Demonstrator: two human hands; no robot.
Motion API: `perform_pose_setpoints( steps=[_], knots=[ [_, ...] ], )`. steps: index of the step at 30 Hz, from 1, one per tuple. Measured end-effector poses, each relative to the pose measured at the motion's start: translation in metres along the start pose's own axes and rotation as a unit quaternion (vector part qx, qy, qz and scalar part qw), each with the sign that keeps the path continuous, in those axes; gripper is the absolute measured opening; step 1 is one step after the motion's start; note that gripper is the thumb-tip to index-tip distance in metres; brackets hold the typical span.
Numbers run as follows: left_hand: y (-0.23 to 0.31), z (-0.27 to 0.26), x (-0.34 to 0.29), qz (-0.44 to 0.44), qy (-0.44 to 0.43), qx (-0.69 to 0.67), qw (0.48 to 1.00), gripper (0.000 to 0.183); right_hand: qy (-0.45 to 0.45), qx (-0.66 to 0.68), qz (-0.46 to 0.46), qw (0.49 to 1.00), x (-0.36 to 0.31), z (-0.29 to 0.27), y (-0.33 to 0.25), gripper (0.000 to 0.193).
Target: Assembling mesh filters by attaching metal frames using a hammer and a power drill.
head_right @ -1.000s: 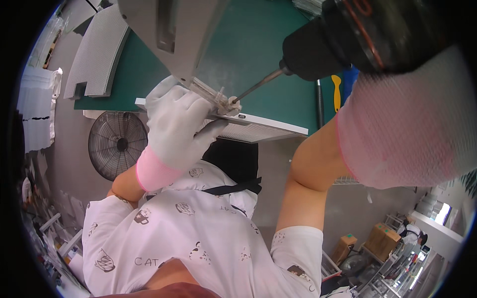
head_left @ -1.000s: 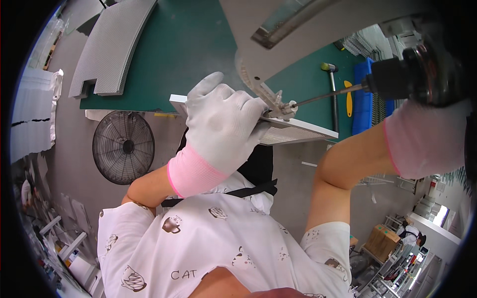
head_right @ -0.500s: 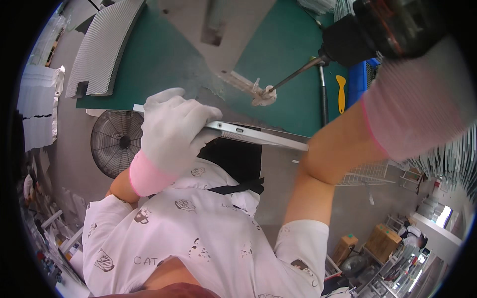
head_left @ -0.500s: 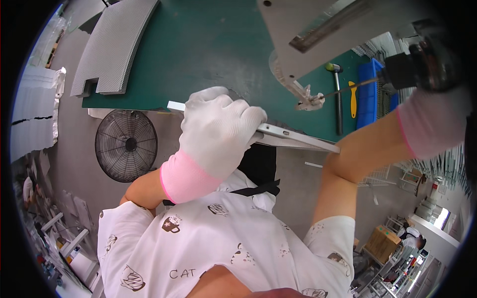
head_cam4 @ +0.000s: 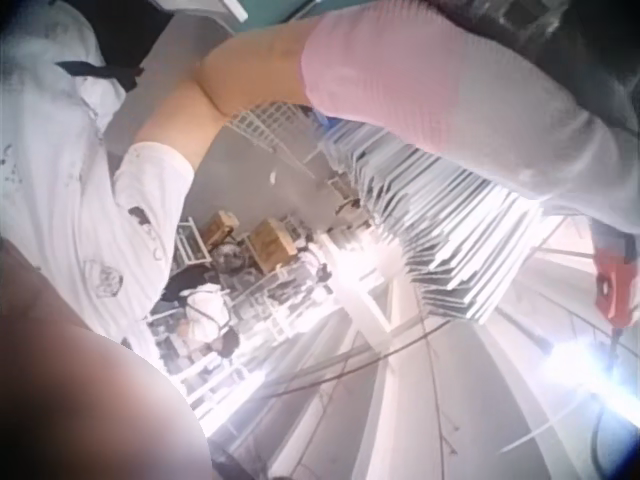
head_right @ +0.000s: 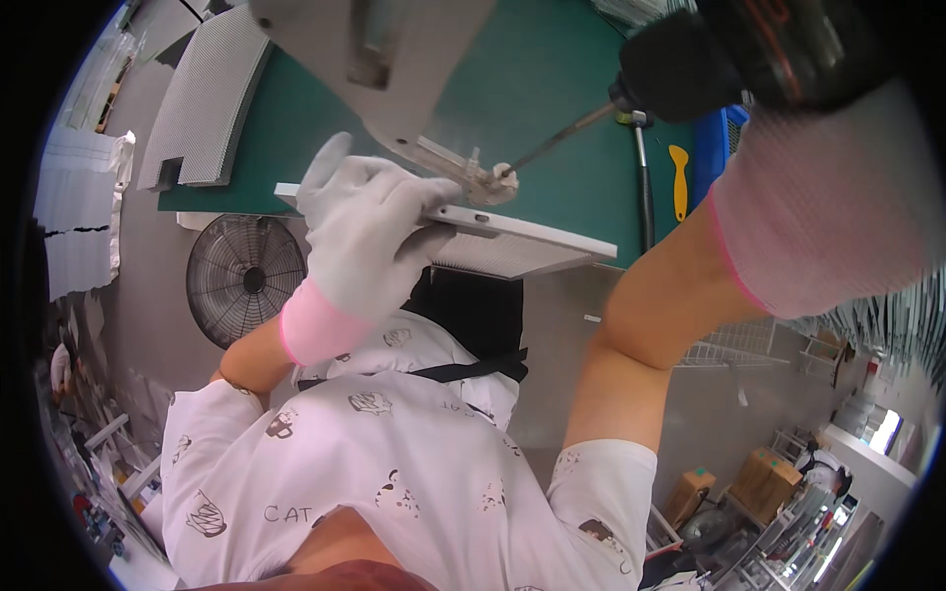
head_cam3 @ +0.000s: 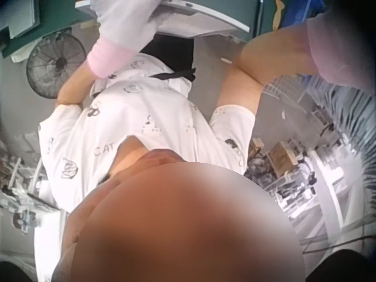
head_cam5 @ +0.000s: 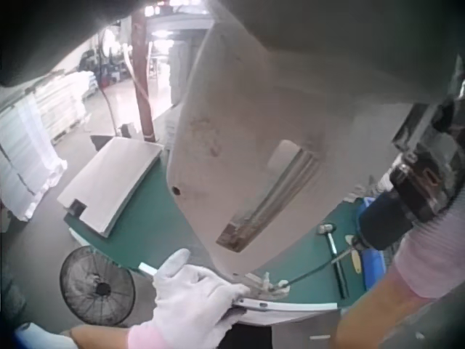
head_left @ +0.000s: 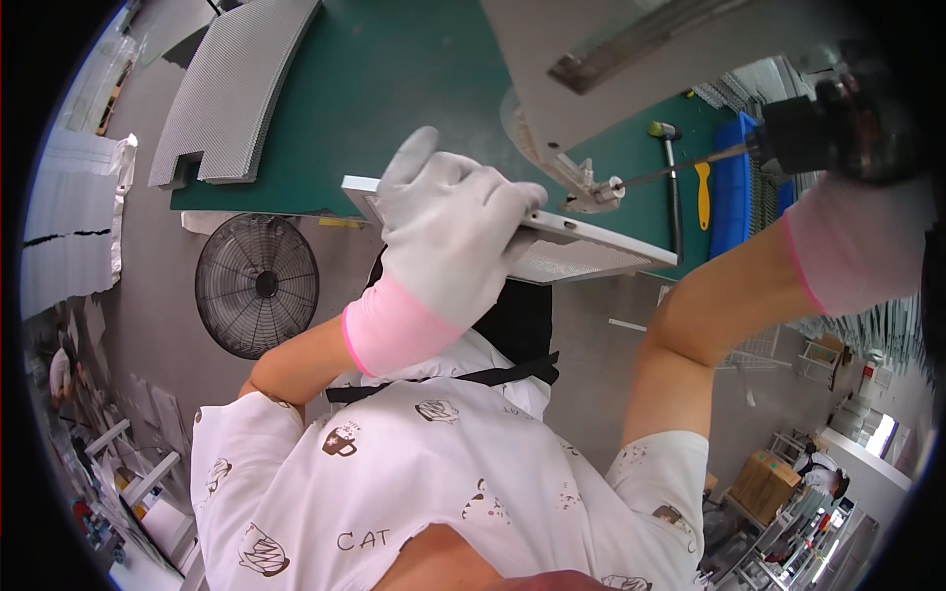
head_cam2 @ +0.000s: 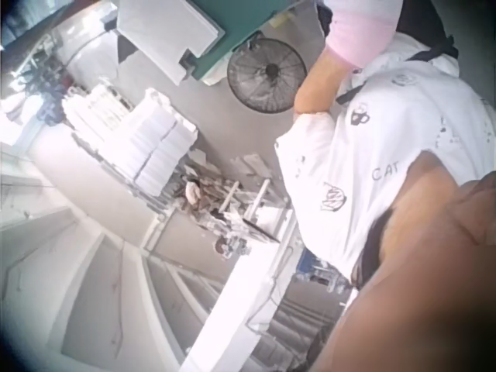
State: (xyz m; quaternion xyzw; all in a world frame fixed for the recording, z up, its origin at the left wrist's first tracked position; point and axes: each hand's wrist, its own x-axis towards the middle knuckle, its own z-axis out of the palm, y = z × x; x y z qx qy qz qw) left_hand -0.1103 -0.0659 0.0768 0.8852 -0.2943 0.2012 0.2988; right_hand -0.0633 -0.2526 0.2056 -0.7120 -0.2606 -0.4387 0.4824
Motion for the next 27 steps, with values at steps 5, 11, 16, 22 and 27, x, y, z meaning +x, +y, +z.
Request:
perform_pose_setpoints(
  steps=[5, 11, 16, 22, 27],
  knots=[
    [-0.001, 0.002, -0.004, -0.042, 0.014, -0.026, 0.999, 0.029, 0.010, 0.004, 0.007, 1.000, -0.002, -0.002, -0.003, 0.030],
    [-0.003, 0.006, -0.004, -0.027, 0.011, -0.027, 0.999, 0.027, 0.022, 0.020, 0.023, 0.999, -0.014, 0.016, -0.018, 0.028],
    [-0.007, 0.006, -0.003, -0.030, -0.004, -0.083, 0.996, 0.020, 0.033, 0.029, 0.062, 0.997, -0.018, -0.021, 0.006, 0.026],
    [-0.002, 0.017, -0.004, -0.025, -0.013, -0.107, 0.994, 0.011, 0.023, 0.056, 0.105, 0.993, -0.036, 0.030, -0.008, 0.024],
    [-0.005, 0.027, -0.001, -0.015, 0.015, -0.126, 0.992, 0.014, 0.012, 0.085, 0.101, 0.991, -0.031, 0.057, -0.028, 0.022]
  ],
)
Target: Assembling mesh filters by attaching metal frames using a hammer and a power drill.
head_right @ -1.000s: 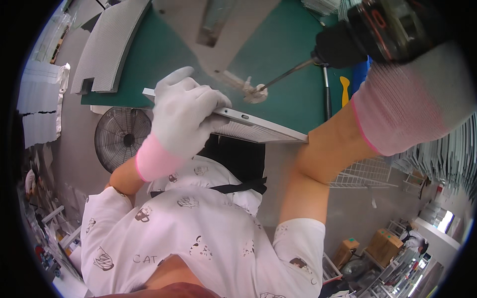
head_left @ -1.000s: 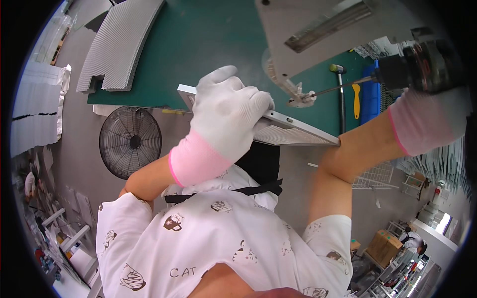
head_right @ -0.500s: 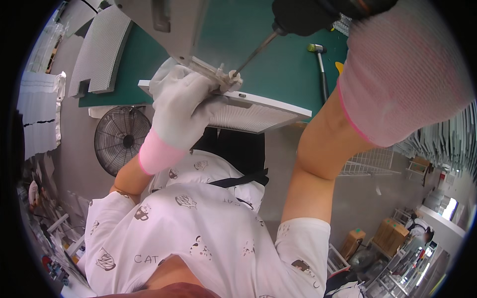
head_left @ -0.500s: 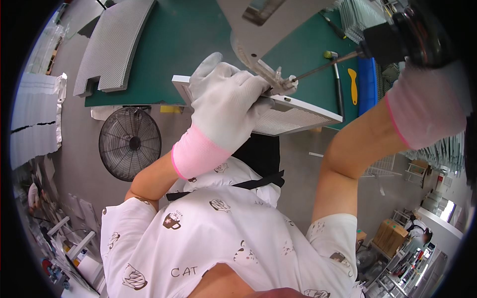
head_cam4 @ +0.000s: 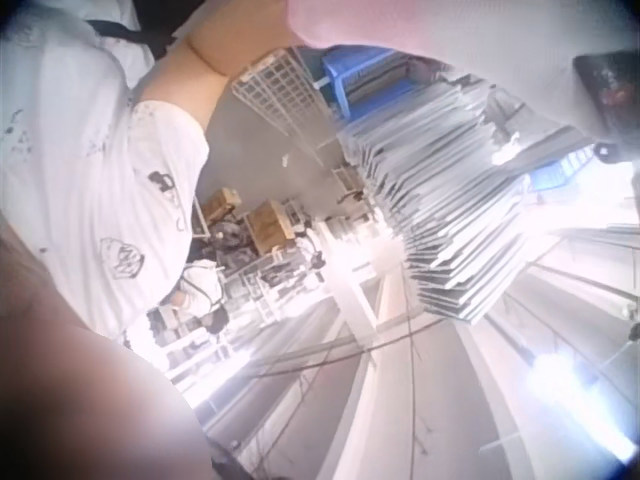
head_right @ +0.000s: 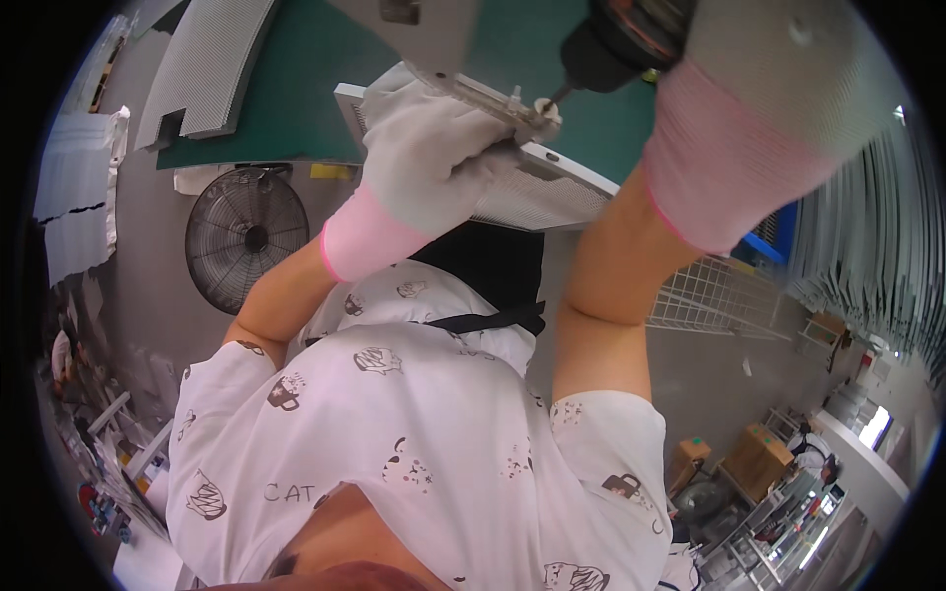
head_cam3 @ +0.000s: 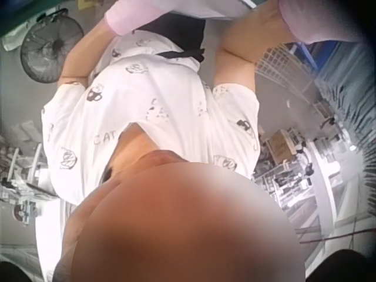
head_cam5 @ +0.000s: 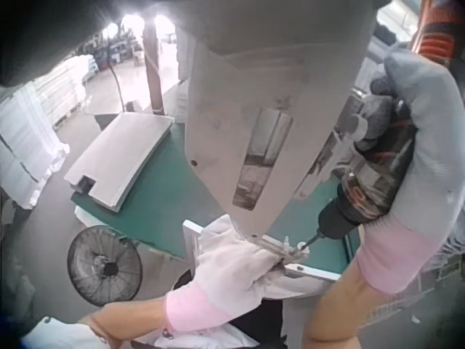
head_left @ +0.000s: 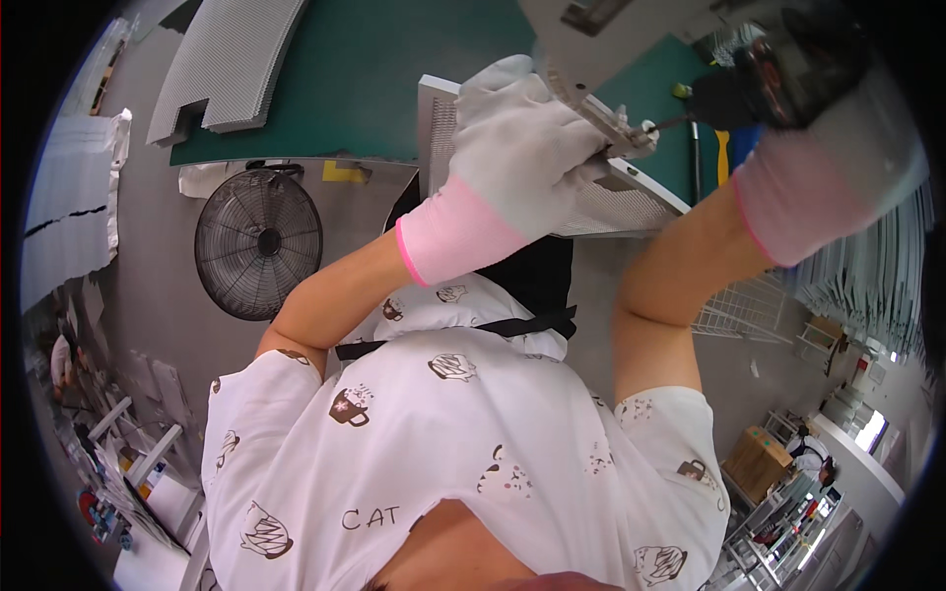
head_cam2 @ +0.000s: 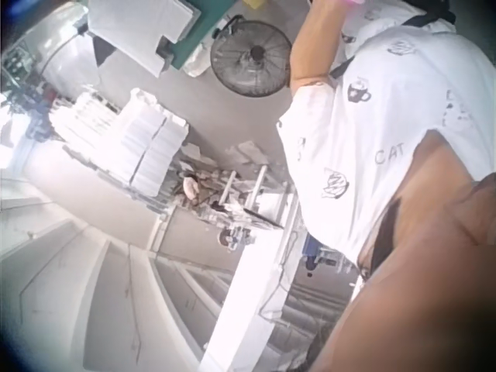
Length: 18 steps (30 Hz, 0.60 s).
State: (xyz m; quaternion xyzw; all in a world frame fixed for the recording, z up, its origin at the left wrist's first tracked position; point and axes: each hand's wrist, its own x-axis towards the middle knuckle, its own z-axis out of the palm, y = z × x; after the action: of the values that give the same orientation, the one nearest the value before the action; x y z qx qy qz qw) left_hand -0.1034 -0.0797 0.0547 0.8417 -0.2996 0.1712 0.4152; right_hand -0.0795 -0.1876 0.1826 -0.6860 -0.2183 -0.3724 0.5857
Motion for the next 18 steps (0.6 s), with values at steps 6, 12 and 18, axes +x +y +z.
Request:
perform_pose_setpoints(
  steps=[6, 12, 18],
  knots=[
    [-0.008, 0.002, 0.004, -0.015, -0.001, -0.027, 1.000, 0.022, 0.021, -0.011, 0.008, 1.000, 0.002, 0.006, 0.007, 0.020],
    [0.009, -0.001, -0.005, -0.037, -0.052, 0.068, 0.996, 0.024, 0.047, 0.046, 0.050, 0.997, 0.014, -0.002, -0.006, 0.015],
    [0.010, -0.005, -0.010, 0.009, 0.001, 0.068, 0.998, 0.034, 0.120, 0.125, 0.131, 0.976, 0.012, -0.002, -0.016, 0.021]
  ],
)
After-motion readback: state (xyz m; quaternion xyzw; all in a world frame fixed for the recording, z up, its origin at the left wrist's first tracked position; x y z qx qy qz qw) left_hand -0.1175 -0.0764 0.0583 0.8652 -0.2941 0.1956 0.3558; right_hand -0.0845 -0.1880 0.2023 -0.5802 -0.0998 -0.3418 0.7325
